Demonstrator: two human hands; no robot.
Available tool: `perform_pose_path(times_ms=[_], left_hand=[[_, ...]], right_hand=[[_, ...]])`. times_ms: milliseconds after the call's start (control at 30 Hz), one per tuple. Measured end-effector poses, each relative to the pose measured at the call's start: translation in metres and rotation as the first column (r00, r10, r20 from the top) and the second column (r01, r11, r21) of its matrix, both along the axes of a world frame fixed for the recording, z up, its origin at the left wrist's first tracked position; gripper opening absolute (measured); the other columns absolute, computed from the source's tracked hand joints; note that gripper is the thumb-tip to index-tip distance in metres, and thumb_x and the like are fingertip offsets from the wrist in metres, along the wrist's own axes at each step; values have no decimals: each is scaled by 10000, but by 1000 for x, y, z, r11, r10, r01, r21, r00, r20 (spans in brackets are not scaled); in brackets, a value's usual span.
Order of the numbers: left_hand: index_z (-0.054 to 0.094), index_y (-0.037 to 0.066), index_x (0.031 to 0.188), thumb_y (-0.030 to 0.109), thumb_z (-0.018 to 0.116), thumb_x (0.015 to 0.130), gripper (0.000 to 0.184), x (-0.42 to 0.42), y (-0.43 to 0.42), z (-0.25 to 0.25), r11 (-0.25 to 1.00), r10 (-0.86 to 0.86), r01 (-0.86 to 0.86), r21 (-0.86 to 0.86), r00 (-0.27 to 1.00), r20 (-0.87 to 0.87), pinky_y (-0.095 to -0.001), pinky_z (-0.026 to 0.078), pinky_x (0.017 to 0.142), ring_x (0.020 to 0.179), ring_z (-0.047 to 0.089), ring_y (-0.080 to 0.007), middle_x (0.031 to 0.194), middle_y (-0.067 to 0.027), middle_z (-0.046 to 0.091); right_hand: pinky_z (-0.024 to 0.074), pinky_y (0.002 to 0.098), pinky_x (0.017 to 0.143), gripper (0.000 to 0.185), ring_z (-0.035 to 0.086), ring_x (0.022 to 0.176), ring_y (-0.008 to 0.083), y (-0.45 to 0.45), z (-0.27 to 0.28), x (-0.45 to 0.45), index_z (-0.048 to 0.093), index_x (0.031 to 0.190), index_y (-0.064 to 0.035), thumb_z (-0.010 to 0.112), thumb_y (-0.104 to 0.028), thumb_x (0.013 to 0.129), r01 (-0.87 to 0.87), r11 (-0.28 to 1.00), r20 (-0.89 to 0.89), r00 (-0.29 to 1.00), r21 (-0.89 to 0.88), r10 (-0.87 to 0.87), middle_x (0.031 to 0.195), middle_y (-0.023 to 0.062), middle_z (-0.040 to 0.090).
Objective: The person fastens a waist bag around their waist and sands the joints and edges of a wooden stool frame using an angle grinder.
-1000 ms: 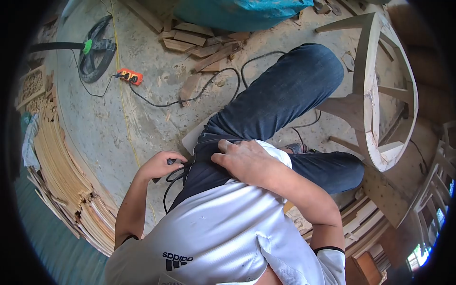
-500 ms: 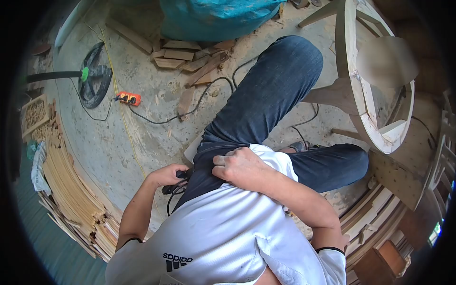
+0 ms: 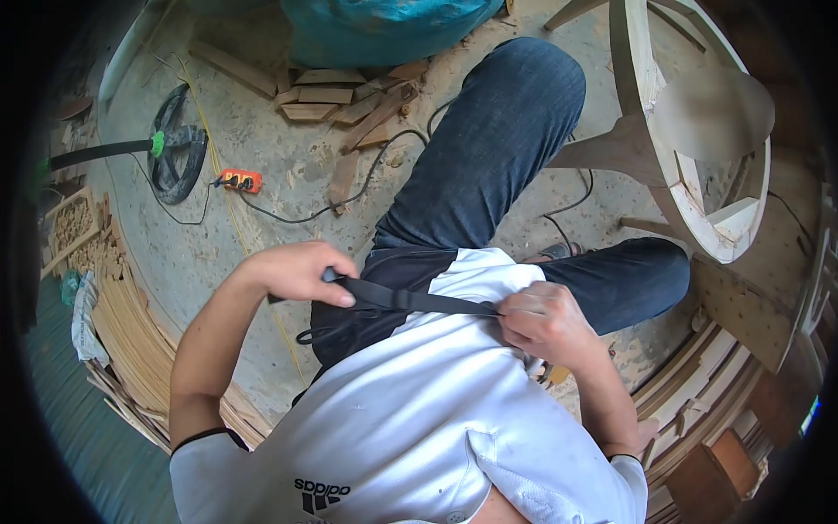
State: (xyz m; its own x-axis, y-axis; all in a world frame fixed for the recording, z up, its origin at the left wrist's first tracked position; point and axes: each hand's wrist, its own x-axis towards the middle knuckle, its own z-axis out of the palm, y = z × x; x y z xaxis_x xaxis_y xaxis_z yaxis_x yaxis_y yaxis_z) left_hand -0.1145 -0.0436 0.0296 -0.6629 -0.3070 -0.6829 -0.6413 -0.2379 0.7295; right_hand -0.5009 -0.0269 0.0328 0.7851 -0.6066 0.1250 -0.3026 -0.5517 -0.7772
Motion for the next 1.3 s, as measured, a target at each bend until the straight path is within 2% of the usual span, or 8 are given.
perform_pose_path(times_ms=[233,400,500,700,833,1033,1167,1300], left_hand=[[682,64,1205,206,791,850,397,13,-16,5,790,382,-404,-461,912,-145,-370,503,903,1043,644,-246,1106,-75,688],[669,61,1223,138,800,814,436,19,30,67,964,51,-109,-241,971,-235,-395,529,862,987,662,-293,1092,-84,678],[693,53,1157,109,811,795,385,-15,54,99,968,13,15,-249,994,108,-389,539,825,912,671,-297,1061,-96,681],[692,17,1047,81,778,851,224,3,90,60,884,432,-429,-188,902,-30,-311,531,728,815,658,-172,898,-69,703],[693,37,956,155,784,896,160,8,96,46,529,839,-848,-20,519,163,-223,451,630,701,556,-45,798,23,655],[664,19,931,220,724,965,212,2,95,38,533,824,-845,-49,505,256,-290,554,720,781,666,-147,888,-65,700],[691,-4,1027,190,678,975,202,26,100,39,371,867,-790,488,483,124,-361,587,797,886,725,-231,890,-98,704],[689,-22,1077,155,718,918,240,39,96,51,495,845,-711,500,527,-88,-371,591,794,888,743,-297,943,-169,726]], right_hand=[[534,357,595,74,657,619,278,25,-15,-10,652,797,0,705,40,764,289,918,-151,955,272,-256,771,112,671],[530,352,611,53,667,630,283,17,-23,-8,651,797,22,695,19,767,348,866,-184,936,359,-300,763,140,666],[531,353,617,65,674,637,282,5,-24,0,644,785,31,698,7,759,359,851,-201,932,384,-302,744,145,662],[543,336,632,79,687,639,253,6,-24,0,642,799,23,702,-5,757,305,854,-146,952,421,-268,705,127,657],[535,298,641,73,676,647,191,8,-21,0,641,804,23,697,13,758,284,829,-135,959,481,-250,724,96,651],[532,273,644,75,670,653,163,13,-24,-3,648,811,30,700,16,759,294,812,-111,954,504,-277,738,84,657],[534,270,641,72,673,653,163,13,-25,-5,651,814,38,700,17,765,297,809,-98,953,508,-288,739,85,661],[535,272,639,74,676,656,164,13,-28,-5,654,821,39,700,21,766,283,818,-71,955,500,-286,747,89,665]])
